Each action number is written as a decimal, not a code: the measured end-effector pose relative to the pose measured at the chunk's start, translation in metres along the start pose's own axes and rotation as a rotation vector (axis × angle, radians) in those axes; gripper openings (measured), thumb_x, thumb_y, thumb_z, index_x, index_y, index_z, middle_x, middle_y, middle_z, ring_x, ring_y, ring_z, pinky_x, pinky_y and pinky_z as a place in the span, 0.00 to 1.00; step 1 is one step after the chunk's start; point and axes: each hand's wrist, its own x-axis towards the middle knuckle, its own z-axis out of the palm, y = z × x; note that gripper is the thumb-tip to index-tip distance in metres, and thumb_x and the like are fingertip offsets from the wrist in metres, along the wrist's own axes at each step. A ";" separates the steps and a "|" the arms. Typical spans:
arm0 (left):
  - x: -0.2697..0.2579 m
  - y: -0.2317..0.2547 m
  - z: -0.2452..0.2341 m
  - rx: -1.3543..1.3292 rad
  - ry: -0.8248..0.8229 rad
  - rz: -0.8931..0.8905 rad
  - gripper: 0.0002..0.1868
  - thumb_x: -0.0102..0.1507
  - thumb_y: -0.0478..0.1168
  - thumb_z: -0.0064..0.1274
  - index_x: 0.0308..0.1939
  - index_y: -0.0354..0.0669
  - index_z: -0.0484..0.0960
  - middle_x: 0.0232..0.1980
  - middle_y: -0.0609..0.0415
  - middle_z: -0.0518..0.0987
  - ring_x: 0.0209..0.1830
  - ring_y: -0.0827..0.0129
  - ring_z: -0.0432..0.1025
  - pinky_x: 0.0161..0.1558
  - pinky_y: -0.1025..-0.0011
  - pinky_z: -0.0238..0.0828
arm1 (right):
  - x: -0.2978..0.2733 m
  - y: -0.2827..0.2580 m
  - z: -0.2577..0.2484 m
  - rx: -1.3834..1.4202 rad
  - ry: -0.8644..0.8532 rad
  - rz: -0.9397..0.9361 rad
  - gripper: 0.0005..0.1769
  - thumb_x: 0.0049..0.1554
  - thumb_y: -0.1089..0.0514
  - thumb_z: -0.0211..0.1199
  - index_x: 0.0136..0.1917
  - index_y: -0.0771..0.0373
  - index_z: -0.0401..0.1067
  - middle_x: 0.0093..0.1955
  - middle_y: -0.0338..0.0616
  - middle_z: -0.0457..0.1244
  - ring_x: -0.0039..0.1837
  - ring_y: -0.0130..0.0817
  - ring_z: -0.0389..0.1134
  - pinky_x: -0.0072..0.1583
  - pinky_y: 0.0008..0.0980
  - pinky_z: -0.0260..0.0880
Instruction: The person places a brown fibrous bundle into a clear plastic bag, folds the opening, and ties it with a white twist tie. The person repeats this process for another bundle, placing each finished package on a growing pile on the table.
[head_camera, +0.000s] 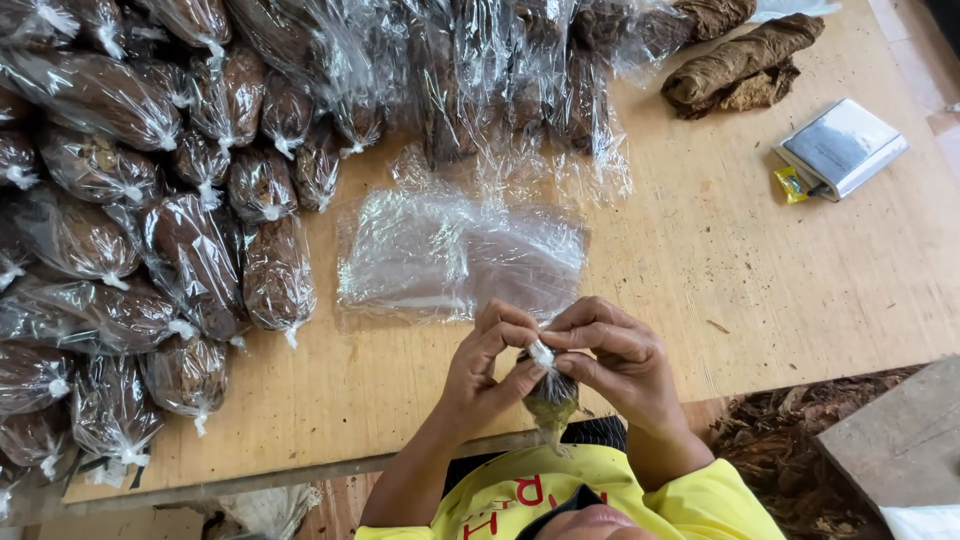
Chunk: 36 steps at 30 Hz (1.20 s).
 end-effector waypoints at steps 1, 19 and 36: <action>-0.001 -0.006 -0.001 -0.001 -0.001 -0.002 0.07 0.65 0.38 0.59 0.42 0.39 0.81 0.47 0.48 0.75 0.50 0.62 0.67 0.57 0.63 0.65 | 0.000 0.003 0.000 0.000 0.002 0.002 0.09 0.51 0.69 0.70 0.46 0.76 0.80 0.44 0.61 0.68 0.43 0.39 0.68 0.44 0.33 0.72; 0.021 -0.008 -0.009 -0.364 0.191 -0.353 0.09 0.63 0.38 0.63 0.42 0.36 0.83 0.41 0.52 0.83 0.49 0.73 0.75 0.55 0.67 0.73 | 0.025 0.034 0.007 0.084 -0.070 0.208 0.04 0.60 0.69 0.63 0.47 0.75 0.75 0.37 0.46 0.63 0.38 0.23 0.58 0.40 0.23 0.61; 0.041 -0.038 -0.026 -0.015 0.023 -0.109 0.04 0.66 0.39 0.61 0.44 0.47 0.82 0.42 0.61 0.76 0.49 0.81 0.68 0.57 0.76 0.61 | 0.024 0.058 -0.003 0.048 0.089 0.270 0.10 0.54 0.69 0.72 0.48 0.77 0.77 0.39 0.48 0.64 0.45 0.22 0.64 0.50 0.23 0.68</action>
